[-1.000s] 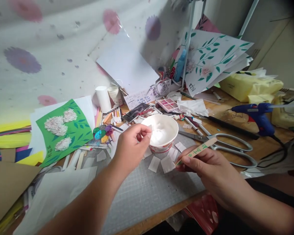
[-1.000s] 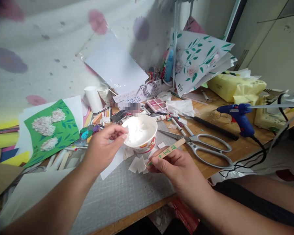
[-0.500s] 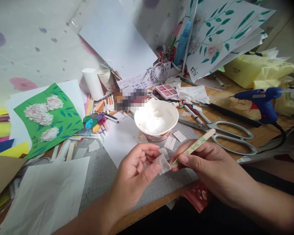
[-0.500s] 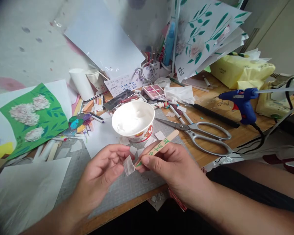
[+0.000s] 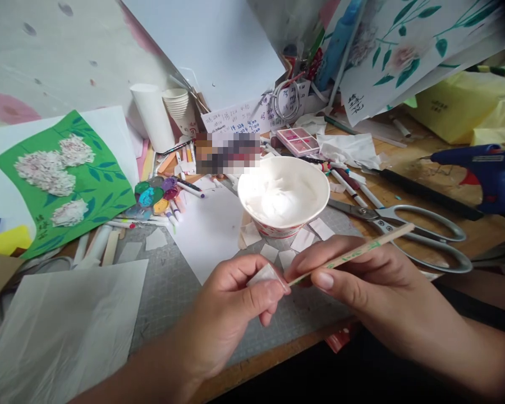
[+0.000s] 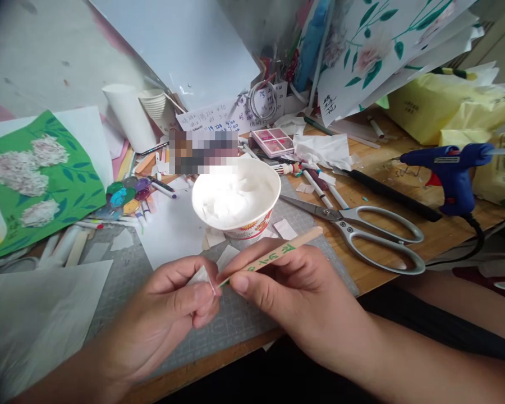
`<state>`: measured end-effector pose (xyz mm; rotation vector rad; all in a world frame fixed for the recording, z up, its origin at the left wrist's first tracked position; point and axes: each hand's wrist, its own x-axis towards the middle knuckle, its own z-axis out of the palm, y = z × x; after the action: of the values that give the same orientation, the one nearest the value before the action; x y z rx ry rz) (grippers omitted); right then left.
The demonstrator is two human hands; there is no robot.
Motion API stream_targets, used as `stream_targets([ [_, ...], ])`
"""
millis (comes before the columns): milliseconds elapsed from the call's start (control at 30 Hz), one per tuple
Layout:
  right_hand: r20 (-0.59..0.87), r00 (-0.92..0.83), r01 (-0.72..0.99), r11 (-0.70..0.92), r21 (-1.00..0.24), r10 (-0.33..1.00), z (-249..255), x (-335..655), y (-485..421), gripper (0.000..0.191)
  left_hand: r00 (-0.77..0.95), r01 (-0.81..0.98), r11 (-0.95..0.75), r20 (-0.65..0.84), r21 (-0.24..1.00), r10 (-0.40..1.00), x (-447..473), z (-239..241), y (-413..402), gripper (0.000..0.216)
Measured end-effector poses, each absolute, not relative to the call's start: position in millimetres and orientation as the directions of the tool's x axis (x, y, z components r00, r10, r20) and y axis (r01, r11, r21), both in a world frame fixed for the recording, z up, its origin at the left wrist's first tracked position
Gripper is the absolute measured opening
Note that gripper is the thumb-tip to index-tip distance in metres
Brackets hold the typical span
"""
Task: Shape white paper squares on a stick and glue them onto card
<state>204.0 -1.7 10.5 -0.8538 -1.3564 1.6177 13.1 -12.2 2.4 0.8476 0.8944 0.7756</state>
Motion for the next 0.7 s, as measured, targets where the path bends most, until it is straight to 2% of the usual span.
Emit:
stream_targets([
  [333,0.019,-0.477,-0.193,-0.084,-0.977,0.878,14.0,201.4,1.8,0.017,0.454,-0.288,0.503,-0.346,0.815,0.821,11.8,-2.6,-11.9,0.009],
  [533,0.013,-0.449,-0.128,-0.050,-0.990,0.893,14.1,200.7,1.0,0.014,0.477,-0.303,0.497,-0.322,0.813,0.818,12.0,-2.6,-12.1,0.009],
  [700,0.014,-0.472,-0.179,-0.081,-0.980,0.881,14.5,200.4,-2.4,0.015,0.481,-0.311,0.498,-0.318,0.809,0.817,11.8,-4.4,-14.2,0.008],
])
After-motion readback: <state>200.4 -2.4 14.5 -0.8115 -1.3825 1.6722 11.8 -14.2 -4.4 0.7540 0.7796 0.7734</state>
